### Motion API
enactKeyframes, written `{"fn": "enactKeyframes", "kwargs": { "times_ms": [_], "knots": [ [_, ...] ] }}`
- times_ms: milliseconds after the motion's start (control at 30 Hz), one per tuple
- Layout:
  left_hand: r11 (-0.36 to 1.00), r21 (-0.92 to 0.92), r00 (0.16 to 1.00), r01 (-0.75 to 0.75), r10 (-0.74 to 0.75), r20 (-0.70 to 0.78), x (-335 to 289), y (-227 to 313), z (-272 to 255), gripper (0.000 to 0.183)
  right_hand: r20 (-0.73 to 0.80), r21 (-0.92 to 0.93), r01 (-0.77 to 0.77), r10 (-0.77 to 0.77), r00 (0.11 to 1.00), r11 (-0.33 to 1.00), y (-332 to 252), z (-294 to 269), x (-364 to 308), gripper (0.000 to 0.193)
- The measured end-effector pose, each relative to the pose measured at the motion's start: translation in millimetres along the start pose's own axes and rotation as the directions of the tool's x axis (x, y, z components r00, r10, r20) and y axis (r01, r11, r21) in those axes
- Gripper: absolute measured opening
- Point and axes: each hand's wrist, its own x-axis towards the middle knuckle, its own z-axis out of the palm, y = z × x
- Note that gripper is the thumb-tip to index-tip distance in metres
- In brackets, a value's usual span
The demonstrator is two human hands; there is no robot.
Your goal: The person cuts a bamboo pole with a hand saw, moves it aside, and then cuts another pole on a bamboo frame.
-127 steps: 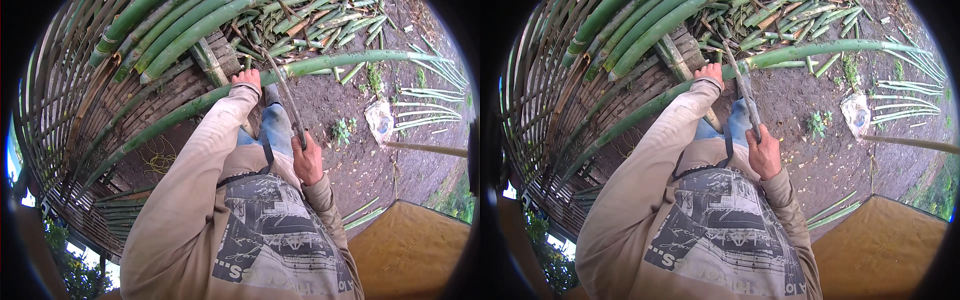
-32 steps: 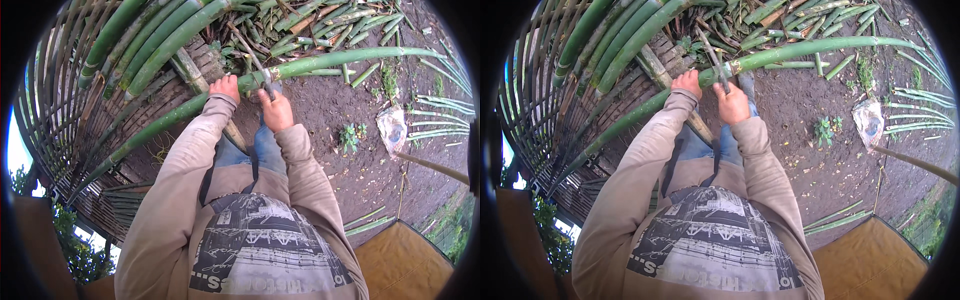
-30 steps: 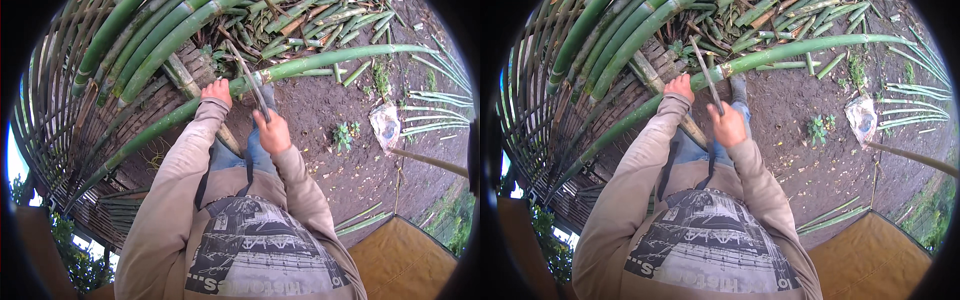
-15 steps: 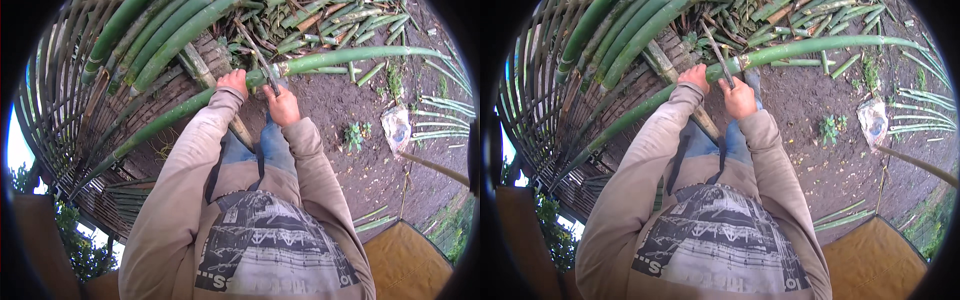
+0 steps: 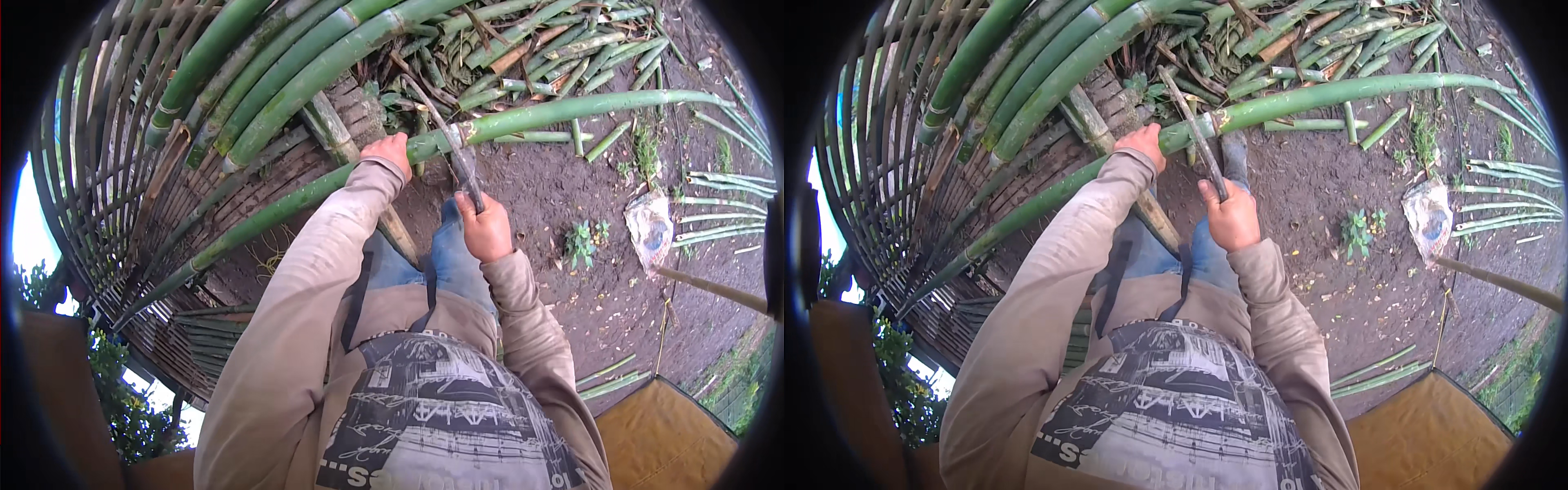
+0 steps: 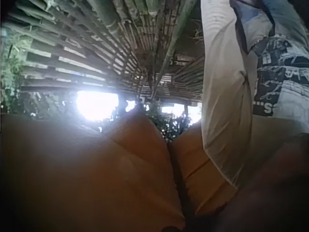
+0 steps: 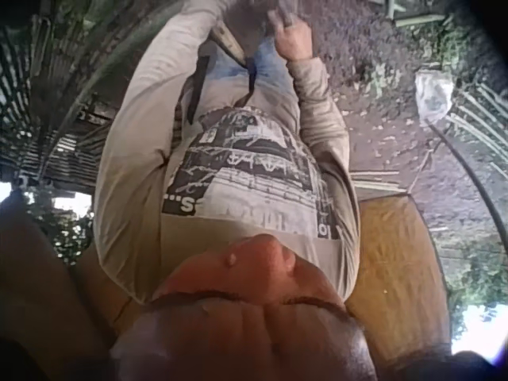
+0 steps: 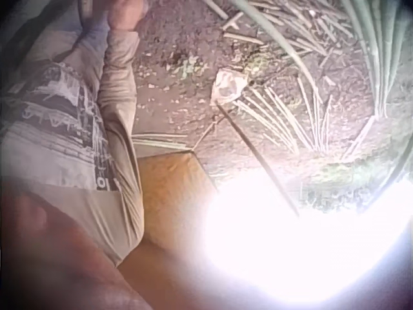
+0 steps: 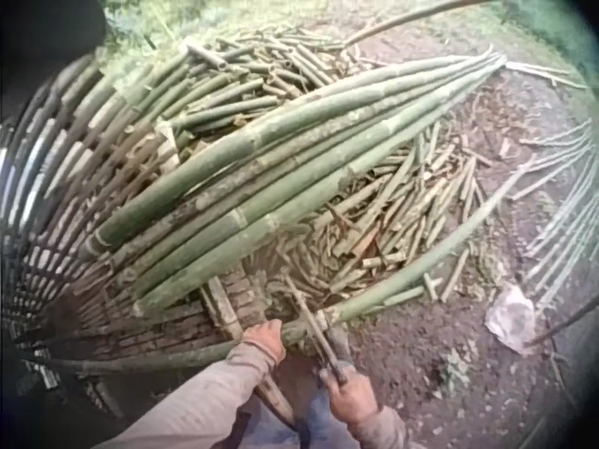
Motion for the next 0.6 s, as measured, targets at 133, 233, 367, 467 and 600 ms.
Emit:
{"fn": "enactKeyframes", "kwargs": {
  "times_ms": [133, 233, 367, 467, 600],
  "knots": [
    [0.999, 0.008, 0.97, 0.051, -0.052, 0.237, 4, 11, -18, 0.041, -0.025, 0.007, 0.111, -0.111, 0.993, 0.994, -8, 6, 19, 0.037],
    [0.999, 0.035, 0.887, -0.008, -0.009, 0.461, 0, 9, -7, 0.06, -0.016, -0.058, 0.058, -0.059, 0.998, 0.997, 6, 2, -13, 0.039],
    [0.985, -0.172, 0.778, 0.023, 0.091, 0.621, 37, -13, 15, 0.061, 0.042, -0.052, -0.038, 0.04, 0.998, 0.998, 16, 3, 1, 0.037],
    [0.961, -0.219, 0.594, 0.169, 0.078, 0.801, 52, -15, 3, 0.043, 0.001, 0.0, -0.032, 0.032, 1.0, 1.0, 17, 12, 14, 0.036],
    [0.997, -0.027, 0.858, 0.075, -0.051, 0.511, 23, 16, -19, 0.055, 0.004, 0.039, -0.062, 0.062, 0.998, 0.997, 15, 14, 26, 0.035]
  ]
}}
